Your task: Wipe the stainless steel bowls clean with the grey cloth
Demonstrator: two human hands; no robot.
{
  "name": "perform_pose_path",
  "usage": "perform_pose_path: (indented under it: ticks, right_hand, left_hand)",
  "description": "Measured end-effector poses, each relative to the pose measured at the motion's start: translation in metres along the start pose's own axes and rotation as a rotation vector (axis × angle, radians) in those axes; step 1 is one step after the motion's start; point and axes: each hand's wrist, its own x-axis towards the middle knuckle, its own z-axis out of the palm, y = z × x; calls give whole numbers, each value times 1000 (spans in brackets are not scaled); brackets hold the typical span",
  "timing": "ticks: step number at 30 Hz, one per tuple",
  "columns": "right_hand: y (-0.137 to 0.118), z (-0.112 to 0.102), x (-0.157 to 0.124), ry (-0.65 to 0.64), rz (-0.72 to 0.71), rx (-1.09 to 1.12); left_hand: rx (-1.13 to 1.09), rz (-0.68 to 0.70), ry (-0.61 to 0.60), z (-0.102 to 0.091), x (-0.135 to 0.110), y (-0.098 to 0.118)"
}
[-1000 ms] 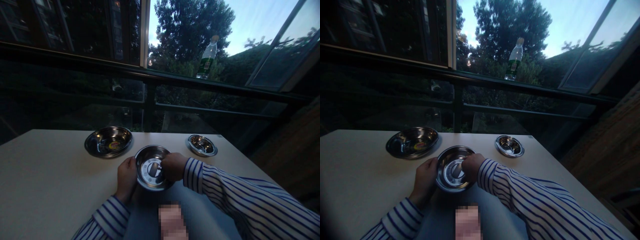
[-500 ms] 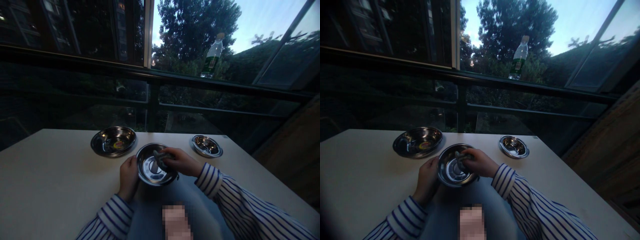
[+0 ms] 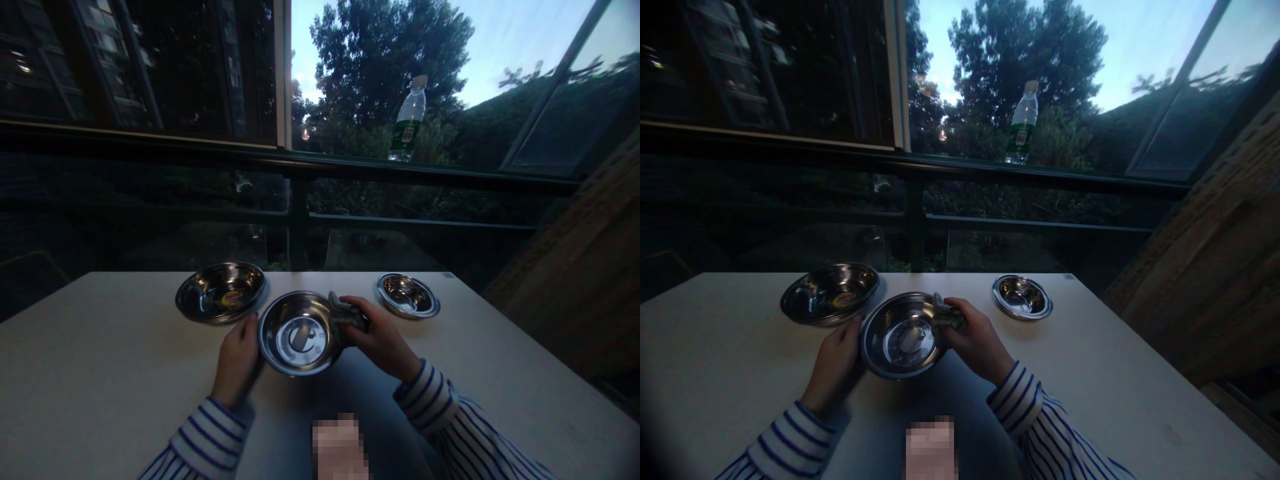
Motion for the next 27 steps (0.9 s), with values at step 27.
perform_pose_path:
  ticks: [27]
  right_hand:
    - [-18, 23, -33, -243, -535, -491]
  left_hand:
    - [-564, -435, -262, -5, -54, 16]
